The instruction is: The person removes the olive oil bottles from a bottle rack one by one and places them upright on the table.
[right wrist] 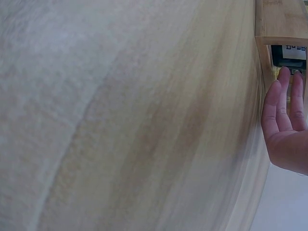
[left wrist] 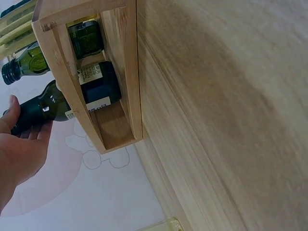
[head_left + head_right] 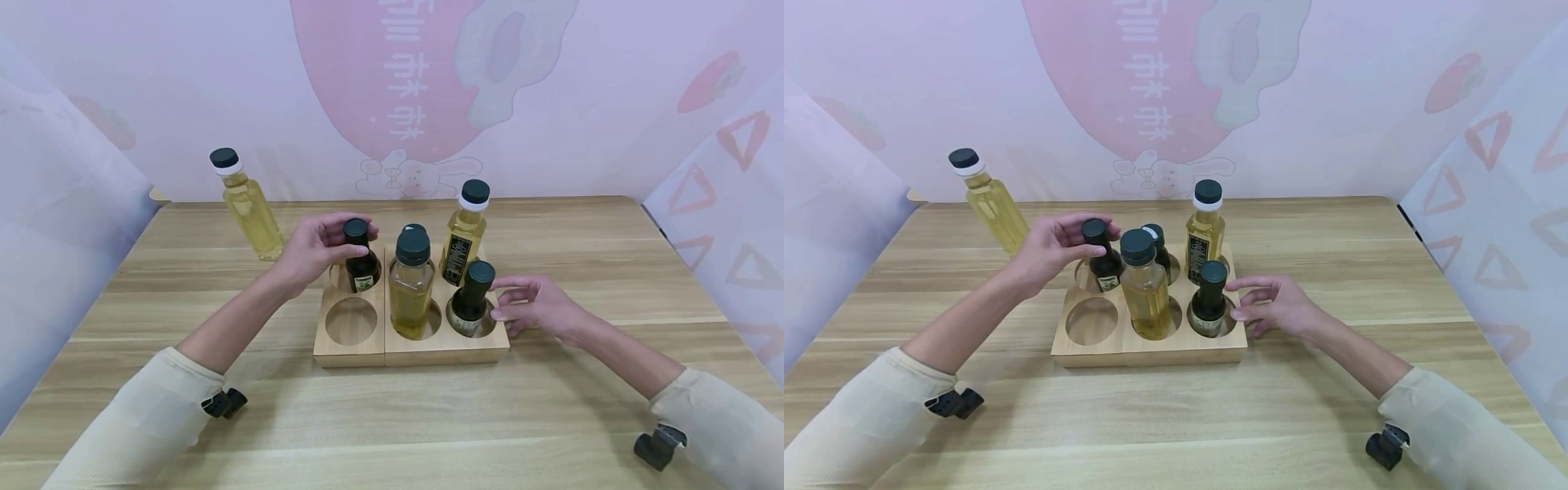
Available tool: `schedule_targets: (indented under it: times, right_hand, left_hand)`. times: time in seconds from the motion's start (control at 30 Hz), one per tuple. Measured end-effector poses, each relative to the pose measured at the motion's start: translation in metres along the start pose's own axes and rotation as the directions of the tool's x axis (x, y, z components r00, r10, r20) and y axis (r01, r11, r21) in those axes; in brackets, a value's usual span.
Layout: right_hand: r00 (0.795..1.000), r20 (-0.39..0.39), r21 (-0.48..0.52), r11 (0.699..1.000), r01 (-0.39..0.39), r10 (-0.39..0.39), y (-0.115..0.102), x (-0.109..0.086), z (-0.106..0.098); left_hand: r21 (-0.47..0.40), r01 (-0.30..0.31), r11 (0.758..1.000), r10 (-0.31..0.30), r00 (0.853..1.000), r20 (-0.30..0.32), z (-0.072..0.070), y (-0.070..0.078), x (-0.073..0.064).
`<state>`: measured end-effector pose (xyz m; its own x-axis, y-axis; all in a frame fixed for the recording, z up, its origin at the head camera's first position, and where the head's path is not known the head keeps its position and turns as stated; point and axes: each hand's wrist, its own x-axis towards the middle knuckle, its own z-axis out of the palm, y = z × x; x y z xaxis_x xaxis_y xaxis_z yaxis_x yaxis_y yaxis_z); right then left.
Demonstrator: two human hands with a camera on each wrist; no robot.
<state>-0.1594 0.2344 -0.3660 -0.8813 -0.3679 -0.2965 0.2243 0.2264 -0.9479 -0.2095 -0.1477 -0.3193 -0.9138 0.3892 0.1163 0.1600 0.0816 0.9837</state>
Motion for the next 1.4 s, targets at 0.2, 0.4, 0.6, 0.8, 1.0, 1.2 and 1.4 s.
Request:
schedule_targets:
  times: [0.2, 0.4, 0.6, 0.8, 1.0, 1.2, 1.4]
  right_hand:
    - [1.000, 0.002, 0.000, 1.000, -0.001, 0.001, -0.0002, -0.0002, 0.0001]
    - [1.000, 0.005, 0.016, 1.000, -0.004, 0.004, -0.0007, 0.0000, -0.0001]
    - [1.000, 0.002, 0.009, 1.000, -0.007, 0.007, -0.0011, 0.0001, -0.0002]
    - [1.000, -0.001, 0.001, 1.000, -0.006, 0.006, -0.0010, 0.0000, 0.0001]
    - [1.000, 0.002, -0.003, 1.000, -0.002, 0.002, -0.0009, 0.0000, 0.0002]
    - [1.000, 0.005, 0.001, 1.000, 0.002, -0.002, -0.0008, -0.0003, 0.0000]
    - [1.000, 0.008, 0.000, 1.000, 0.006, -0.006, -0.0014, -0.0005, 0.0001]
  left_hand:
    - [0.000, 0.006, 1.000, -0.006, 1.000, -0.007, 0.0002, 0.0010, -0.0008]
    - [0.004, 0.009, 1.000, -0.009, 1.000, -0.010, 0.0011, 0.0019, -0.0009]
    - [0.015, 0.008, 1.000, -0.008, 1.000, -0.016, 0.0015, 0.0018, -0.0005]
    - [0.014, 0.015, 1.000, -0.015, 0.999, -0.031, 0.0011, 0.0013, -0.0004]
    - [0.012, 0.019, 1.000, -0.019, 0.999, -0.041, 0.0013, 0.0017, -0.0005]
    - [0.012, 0.000, 1.000, 0.001, 0.998, -0.059, 0.0015, 0.0037, 0.0003]
    - [0.012, -0.037, 0.999, 0.038, 0.996, -0.085, 0.0007, 0.0073, 0.0021]
